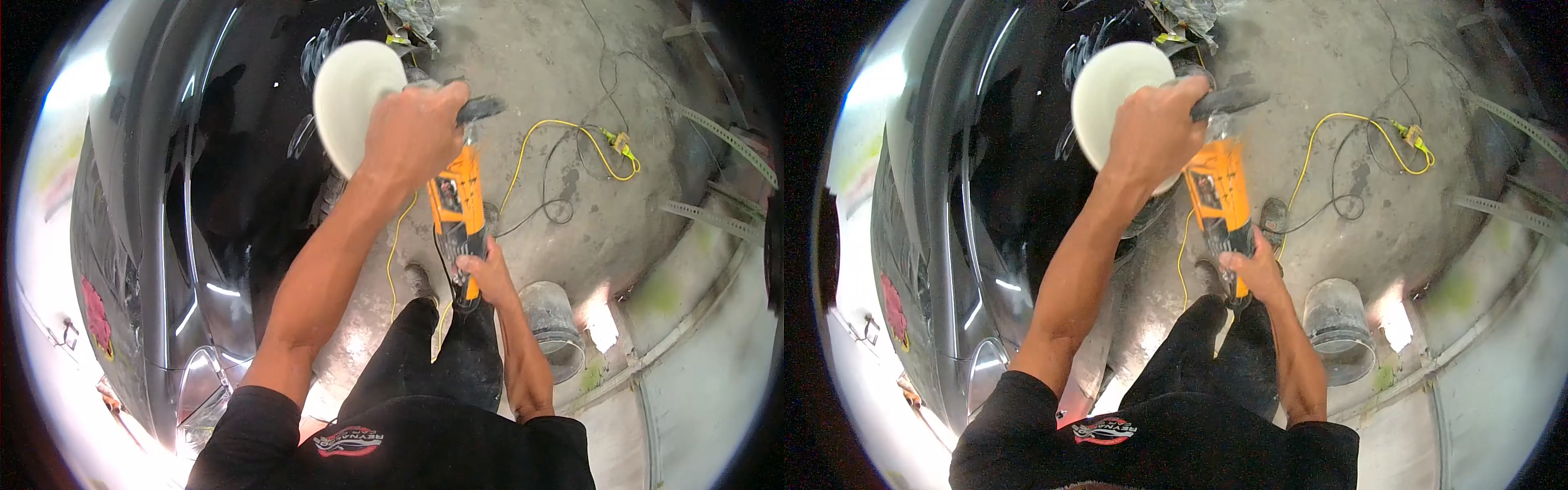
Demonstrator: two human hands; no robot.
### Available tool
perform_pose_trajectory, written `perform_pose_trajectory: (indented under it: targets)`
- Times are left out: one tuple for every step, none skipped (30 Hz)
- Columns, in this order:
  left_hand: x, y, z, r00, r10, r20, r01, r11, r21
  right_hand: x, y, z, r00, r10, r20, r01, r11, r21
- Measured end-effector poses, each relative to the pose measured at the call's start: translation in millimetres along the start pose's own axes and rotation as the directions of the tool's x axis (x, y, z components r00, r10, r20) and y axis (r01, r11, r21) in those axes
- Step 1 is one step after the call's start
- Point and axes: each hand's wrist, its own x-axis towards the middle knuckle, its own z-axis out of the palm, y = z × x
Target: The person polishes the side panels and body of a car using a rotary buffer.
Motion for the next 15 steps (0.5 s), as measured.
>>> perform_pose_trajectory:
  targets:
    - [-14.9,0.7,-1.4,0.999,-0.015,0.03,0.015,1.0,-0.009,-9.9,12.4,4.7,1.0,0.0,-0.006,0.0,1.0,-0.016]
    - [-31.1,1.4,-3.9,0.998,-0.031,0.06,0.032,0.999,-0.015,-20.0,23.1,8.8,1.0,0.0,-0.01,-0.001,1.0,-0.031]
    - [-48.3,1.7,-7.0,0.995,-0.049,0.091,0.051,0.999,-0.019,-31.8,29.2,13.5,0.999,0.034,0.028,-0.034,0.999,-0.013]
    - [-66.5,0.8,-9.3,0.991,-0.063,0.115,0.066,0.998,-0.018,-40.8,41.8,21.4,0.999,0.002,0.043,-0.002,1.0,0.01]
    - [-85.3,0.0,-11.3,0.987,-0.075,0.14,0.078,0.997,-0.018,-51.8,62.3,24.7,0.997,0.051,0.059,-0.051,0.999,0.001]
    - [-102.2,0.4,-14.4,0.983,-0.083,0.164,0.087,0.996,-0.02,-63.6,79.3,28.2,0.993,0.097,0.072,-0.097,0.995,-0.007]
    - [-118.5,2.4,-19.2,0.98,-0.087,0.181,0.093,0.995,-0.025,-76.8,81.7,38.7,0.992,0.1,0.072,-0.101,0.995,0.016]
    - [-134.7,4.9,-24.2,0.976,-0.092,0.2,0.1,0.994,-0.032,-90.3,83.3,48.0,0.992,0.105,0.072,-0.107,0.993,0.038]
    - [-147.7,7.0,-28.0,0.971,-0.097,0.217,0.108,0.994,-0.037,-100.5,97.2,48.7,0.979,0.168,0.113,-0.172,0.985,0.027]
    - [-158.4,8.9,-30.2,0.967,-0.106,0.231,0.112,0.994,-0.017,-109.4,103.1,51.8,0.965,0.204,0.163,-0.216,0.975,0.054]
    - [-168.1,11.1,-31.3,0.962,-0.114,0.248,0.117,0.993,0.002,-117.5,111.4,56.4,0.965,0.203,0.164,-0.218,0.973,0.08]
    - [-172.2,12.4,-31.1,0.957,-0.122,0.263,0.121,0.992,0.019,-121.4,116.1,60.4,0.966,0.202,0.162,-0.221,0.97,0.106]
    - [-171.7,12.4,-30.6,0.961,-0.1,0.257,0.1,0.995,0.015,-121.3,118.7,60.9,0.963,0.21,0.167,-0.229,0.967,0.107]
    - [-169.4,12.3,-30.5,0.966,-0.078,0.247,0.078,0.997,0.011,-120.2,120.1,60.8,0.961,0.216,0.173,-0.236,0.966,0.107]
    - [-166.3,12.5,-30.9,0.97,-0.057,0.237,0.056,0.998,0.008,-118.7,120.4,60.3,0.959,0.221,0.179,-0.243,0.964,0.107]
